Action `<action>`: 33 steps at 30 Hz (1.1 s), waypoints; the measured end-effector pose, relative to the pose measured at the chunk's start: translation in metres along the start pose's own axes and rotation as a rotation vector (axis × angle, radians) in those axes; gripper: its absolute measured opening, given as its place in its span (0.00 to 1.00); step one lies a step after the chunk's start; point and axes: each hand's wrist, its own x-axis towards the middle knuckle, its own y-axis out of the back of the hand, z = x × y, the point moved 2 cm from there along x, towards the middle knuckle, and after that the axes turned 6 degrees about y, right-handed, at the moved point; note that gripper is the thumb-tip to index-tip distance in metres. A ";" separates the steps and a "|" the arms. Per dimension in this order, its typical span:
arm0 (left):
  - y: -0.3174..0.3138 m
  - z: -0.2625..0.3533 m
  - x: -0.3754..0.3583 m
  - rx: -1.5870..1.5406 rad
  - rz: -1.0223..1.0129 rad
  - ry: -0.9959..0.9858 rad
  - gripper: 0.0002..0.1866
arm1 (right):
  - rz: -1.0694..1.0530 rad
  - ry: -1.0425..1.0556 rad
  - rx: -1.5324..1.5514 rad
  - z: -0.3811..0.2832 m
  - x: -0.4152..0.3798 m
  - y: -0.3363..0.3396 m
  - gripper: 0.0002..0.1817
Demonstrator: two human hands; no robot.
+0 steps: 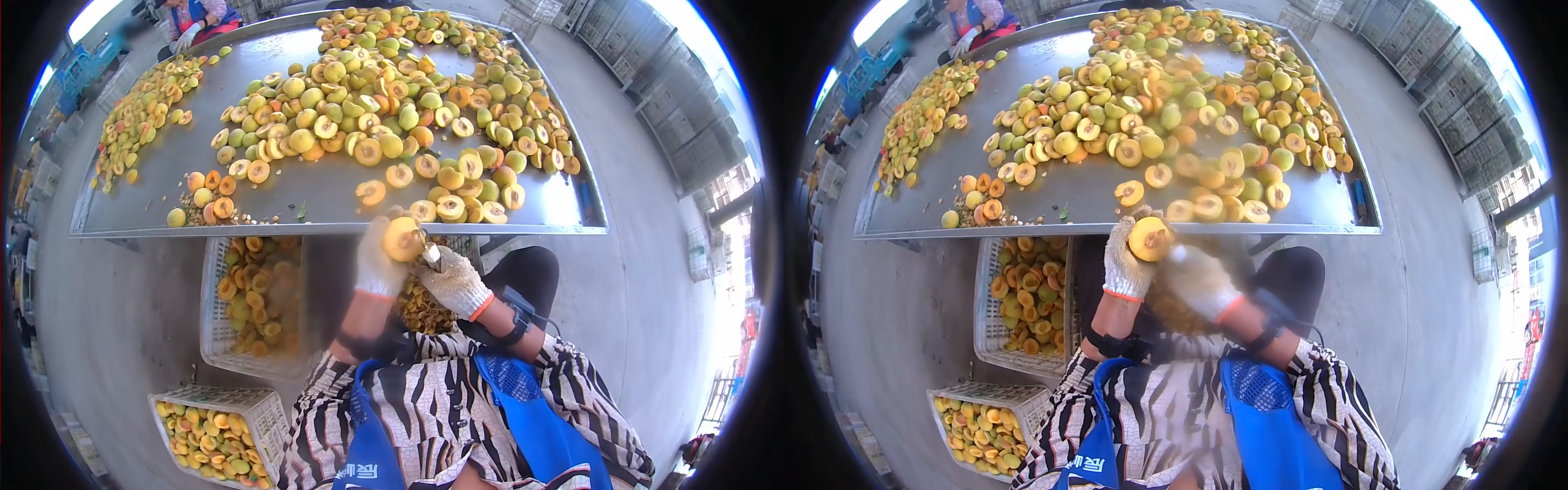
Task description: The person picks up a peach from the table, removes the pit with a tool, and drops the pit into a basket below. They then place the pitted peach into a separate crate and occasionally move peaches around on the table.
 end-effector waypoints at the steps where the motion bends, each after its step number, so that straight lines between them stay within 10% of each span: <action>1: 0.002 -0.005 -0.001 0.008 -0.008 -0.010 0.14 | 0.002 -0.007 -0.003 0.007 0.002 -0.003 0.17; 8: 0.003 -0.028 0.001 0.323 0.088 -0.252 0.18 | 0.021 0.022 0.065 0.026 -0.009 -0.016 0.15; 24: -0.007 -0.047 -0.009 0.319 0.273 -0.076 0.15 | -0.136 -0.198 0.349 0.021 -0.027 0.002 0.16; 27: 0.000 -0.047 -0.002 0.180 0.239 0.026 0.15 | -0.230 0.142 0.008 0.033 -0.032 -0.003 0.15; 33: 0.001 -0.048 -0.003 0.022 0.155 0.047 0.09 | 0.222 -0.060 0.174 0.038 -0.024 0.012 0.14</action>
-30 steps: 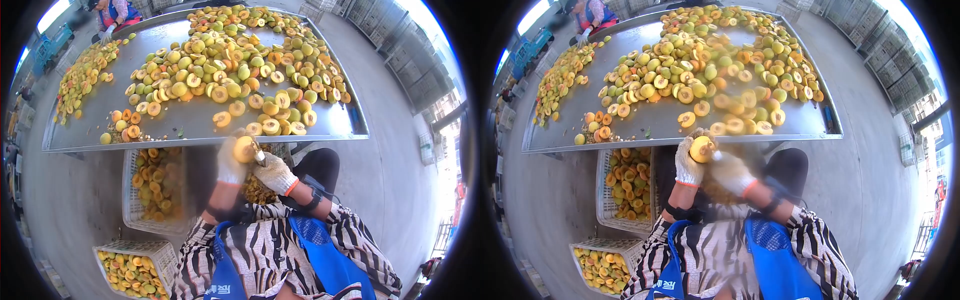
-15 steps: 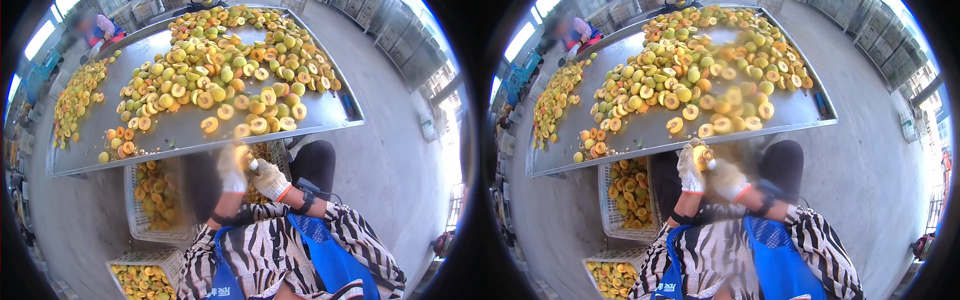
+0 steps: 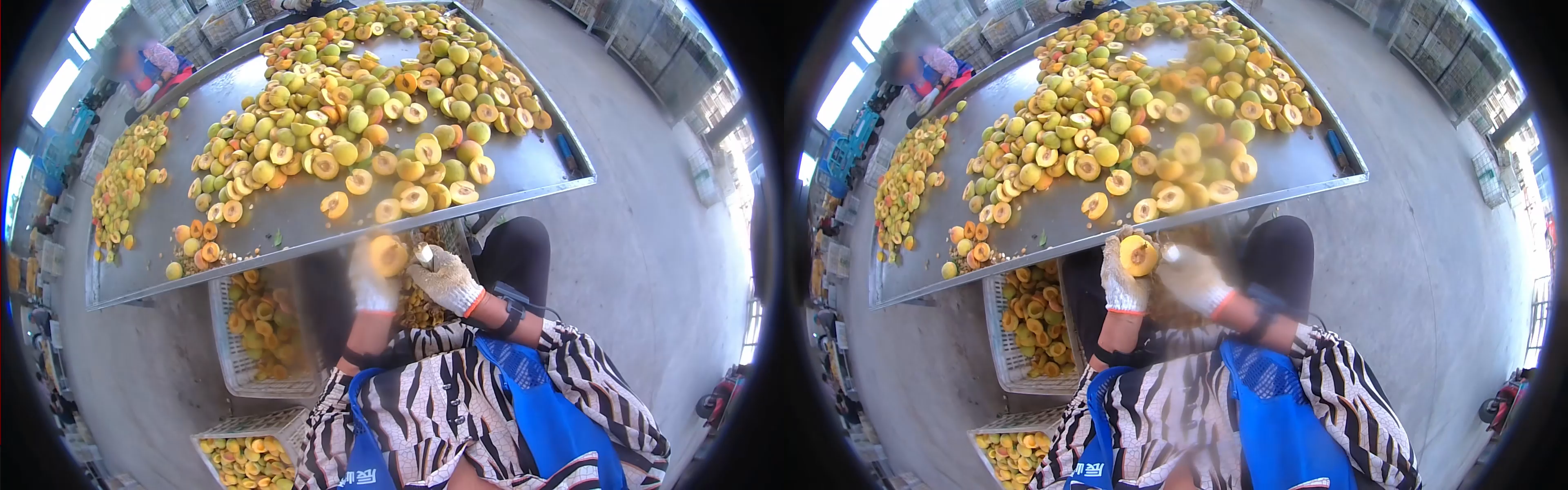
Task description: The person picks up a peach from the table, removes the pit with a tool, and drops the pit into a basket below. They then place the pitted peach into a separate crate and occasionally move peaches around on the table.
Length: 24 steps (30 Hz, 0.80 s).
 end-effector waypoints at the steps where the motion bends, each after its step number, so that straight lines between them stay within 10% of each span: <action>1: -0.006 0.001 -0.005 0.164 -0.017 -0.033 0.09 | 0.047 -0.023 0.011 0.002 0.001 0.002 0.14; 5: 0.007 -0.010 0.000 0.696 -0.217 -0.231 0.15 | 0.112 0.044 0.011 -0.009 0.002 0.006 0.15; 10: -0.004 -0.019 -0.004 0.075 -0.034 0.215 0.17 | 0.061 0.139 -0.193 -0.001 0.007 0.000 0.14; 15: 0.014 0.000 0.008 0.278 -0.125 -0.007 0.20 | -0.115 -0.002 -0.046 -0.018 -0.006 0.004 0.16; 17: 0.007 0.003 0.005 -0.101 -0.151 0.188 0.21 | -0.192 -0.035 -0.097 -0.014 -0.005 0.001 0.17; 24: 0.010 -0.004 -0.001 0.447 -0.208 -0.106 0.20 | -0.240 0.027 -0.129 -0.003 0.000 -0.013 0.16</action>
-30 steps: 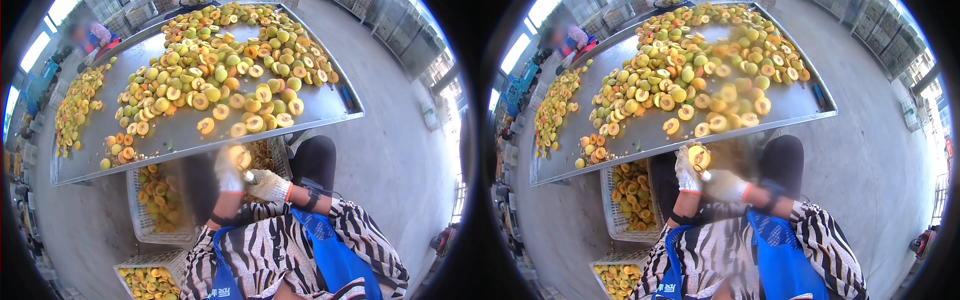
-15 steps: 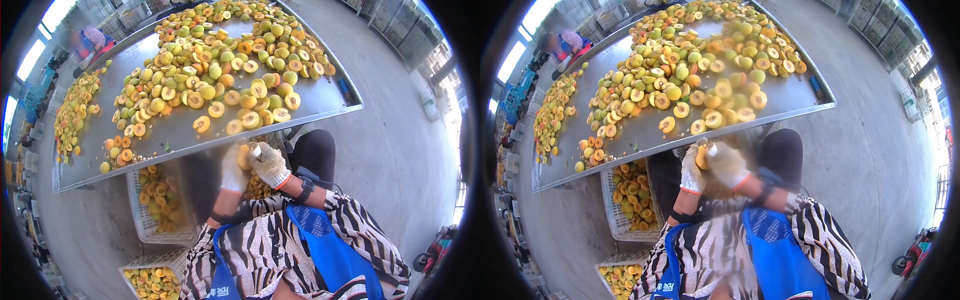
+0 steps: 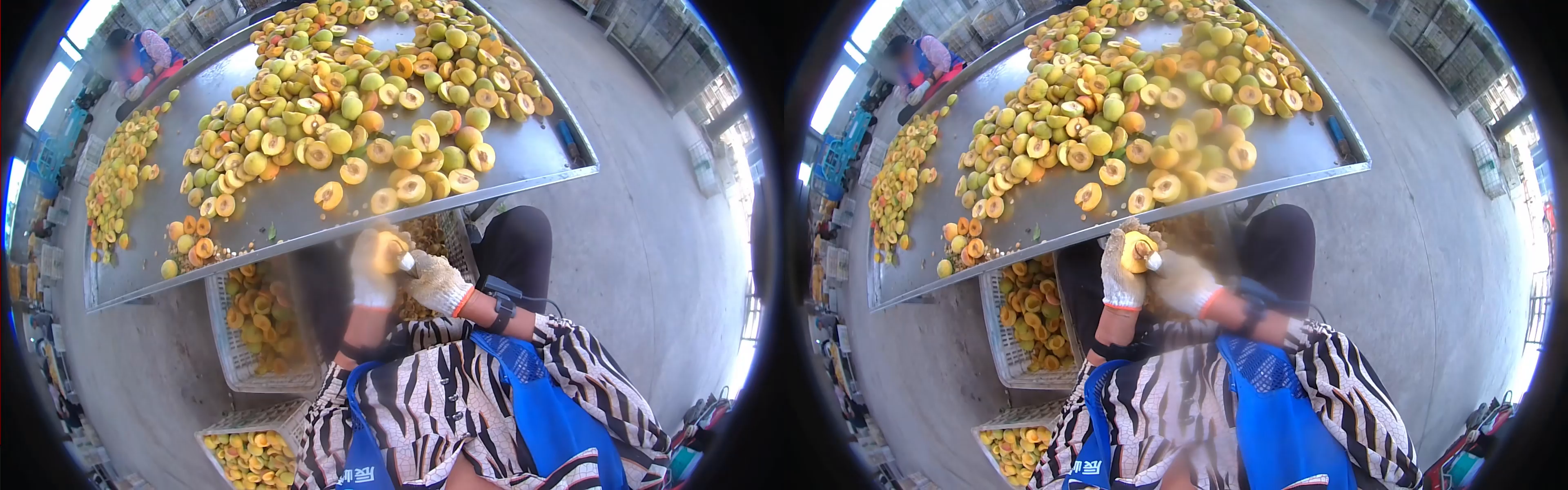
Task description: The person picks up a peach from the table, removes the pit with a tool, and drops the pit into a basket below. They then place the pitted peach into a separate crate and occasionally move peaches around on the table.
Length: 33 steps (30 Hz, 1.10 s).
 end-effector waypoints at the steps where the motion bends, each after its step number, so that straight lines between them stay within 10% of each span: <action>1: -0.001 -0.001 -0.001 -0.008 0.025 -0.002 0.19 | 0.000 -0.004 0.002 0.000 0.000 0.000 0.16; 16: 0.003 -0.011 -0.002 -0.058 0.174 0.079 0.15 | -0.155 0.021 -0.064 0.010 -0.007 -0.009 0.12; 19: 0.008 -0.016 0.002 0.024 0.136 0.056 0.14 | -0.040 0.340 -0.168 0.038 -0.004 -0.029 0.09; 25: 0.011 0.001 0.001 0.177 -0.052 -0.003 0.17 | -0.347 -0.209 0.473 0.004 -0.013 -0.006 0.06; 27: 0.028 -0.014 0.008 0.265 -0.176 -0.074 0.19 | -0.411 -0.092 0.667 0.029 -0.012 -0.019 0.06; 33: -0.001 0.006 -0.005 -0.099 -0.144 0.089 0.19 | -0.406 0.150 0.223 0.035 -0.005 -0.026 0.10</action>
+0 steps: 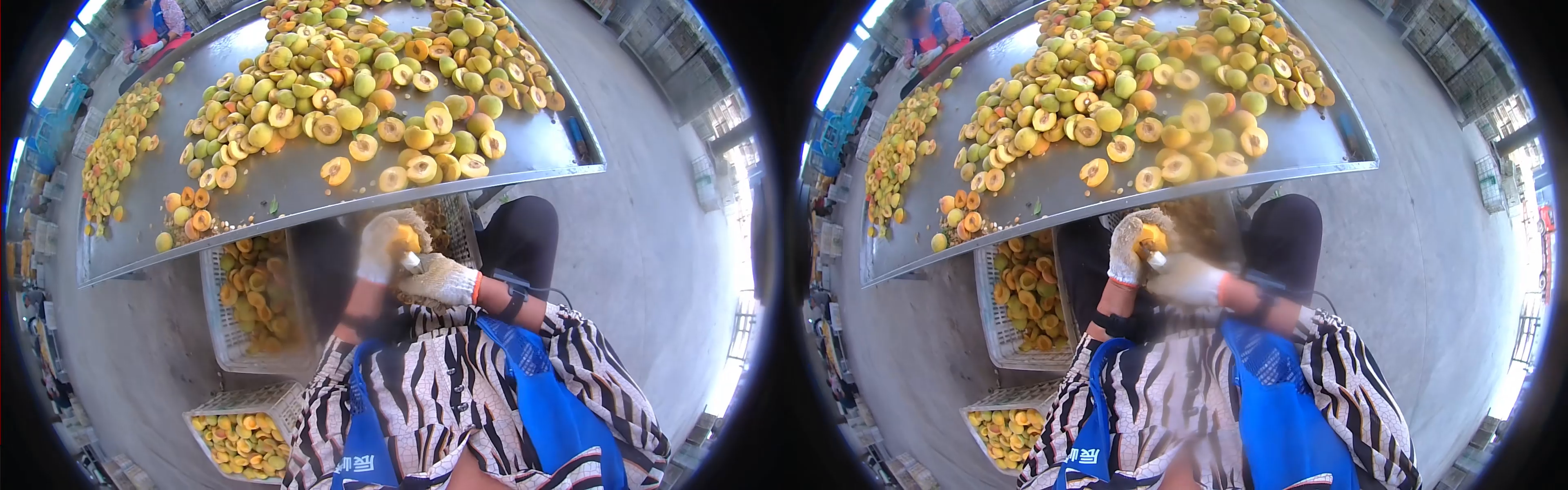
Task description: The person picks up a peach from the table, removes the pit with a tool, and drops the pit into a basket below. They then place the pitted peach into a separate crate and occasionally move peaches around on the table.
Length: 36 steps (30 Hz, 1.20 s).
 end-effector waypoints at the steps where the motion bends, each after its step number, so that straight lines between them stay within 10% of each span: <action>1: 0.008 -0.004 0.004 0.114 -0.029 -0.066 0.19 | -0.032 -0.026 0.178 0.004 -0.001 -0.001 0.11; 5: 0.024 -0.012 0.003 0.256 -0.078 -0.137 0.22 | -0.377 -0.532 1.420 0.002 -0.008 -0.001 0.18; 8: 0.014 -0.010 0.000 0.157 -0.076 -0.096 0.30 | -0.541 -0.456 1.669 0.014 -0.009 -0.005 0.19; 13: 0.005 0.003 -0.004 0.371 -0.202 -0.239 0.25 | -0.181 -0.576 1.331 0.027 -0.014 -0.009 0.23; 16: 0.007 0.011 -0.002 0.365 0.049 -0.111 0.18 | -0.663 -0.437 1.695 0.035 -0.013 0.006 0.28; 18: 0.023 0.020 -0.002 0.204 0.315 0.040 0.16 | -0.305 -0.396 1.365 0.015 -0.015 0.020 0.23; 22: 0.073 0.077 -0.027 0.172 0.526 -0.481 0.14 | 0.183 -0.300 0.485 -0.036 -0.019 0.039 0.11; 24: 0.093 0.112 -0.044 0.456 0.947 -0.565 0.15 | 0.182 -0.314 0.441 -0.033 -0.019 0.043 0.12; 26: 0.107 0.141 -0.059 1.484 1.235 -0.634 0.20 | 0.212 -0.187 0.137 -0.013 -0.009 0.034 0.12; 30: 0.101 0.151 -0.027 1.358 1.051 -0.466 0.21 | 0.352 -0.359 0.585 -0.025 -0.005 0.043 0.12; 36: 0.084 0.121 0.094 1.661 0.620 -0.027 0.34 | 0.399 -0.306 0.373 -0.019 -0.002 0.043 0.15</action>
